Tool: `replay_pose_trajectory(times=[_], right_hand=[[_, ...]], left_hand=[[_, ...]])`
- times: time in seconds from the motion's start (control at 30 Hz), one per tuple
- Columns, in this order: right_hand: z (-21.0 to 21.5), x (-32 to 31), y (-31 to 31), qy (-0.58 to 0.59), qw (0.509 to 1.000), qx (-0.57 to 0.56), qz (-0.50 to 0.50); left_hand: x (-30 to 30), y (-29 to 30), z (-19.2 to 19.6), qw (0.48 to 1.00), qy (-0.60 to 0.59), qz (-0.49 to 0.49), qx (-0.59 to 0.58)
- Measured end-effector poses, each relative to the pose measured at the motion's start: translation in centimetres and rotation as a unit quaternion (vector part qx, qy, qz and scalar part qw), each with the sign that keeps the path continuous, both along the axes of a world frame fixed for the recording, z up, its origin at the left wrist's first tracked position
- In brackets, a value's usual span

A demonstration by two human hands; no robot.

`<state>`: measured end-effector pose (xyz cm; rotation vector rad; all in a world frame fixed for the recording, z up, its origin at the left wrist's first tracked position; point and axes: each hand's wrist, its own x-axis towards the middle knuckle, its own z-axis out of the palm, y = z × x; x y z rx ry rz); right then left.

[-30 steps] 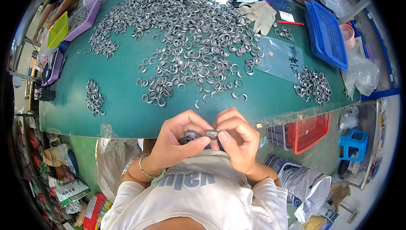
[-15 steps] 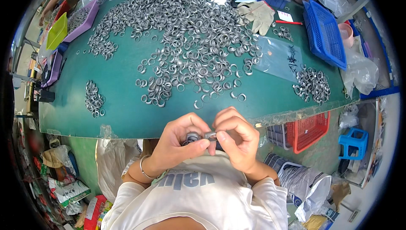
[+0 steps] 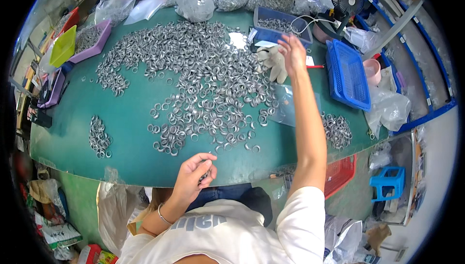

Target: The person picks up and joins two small crescent-shaped metal pieces by hand at a workbench.

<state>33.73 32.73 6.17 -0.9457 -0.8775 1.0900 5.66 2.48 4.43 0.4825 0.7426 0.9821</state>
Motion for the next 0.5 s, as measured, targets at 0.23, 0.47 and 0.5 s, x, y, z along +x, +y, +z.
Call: replay_pose_trajectory(times=[0.23, 0.47, 0.5], right_hand=[[-4.5, -4.7, -9.2, -0.348, 0.920, -0.010, 0.179], [-0.9, -7.1, -21.6, -0.649, 0.736, 0.121, 0.151], [-1.1, -7.6, -22.9, -0.649, 0.733, 0.119, 0.162]], left_hand=[[-0.9, -0.6, -2.1, 0.995, 0.089, -0.018, 0.039], [0.3, -0.3, -2.9, 0.865, 0.402, -0.046, 0.295], [0.6, -0.1, -3.5, 0.839, 0.427, -0.036, 0.335]])
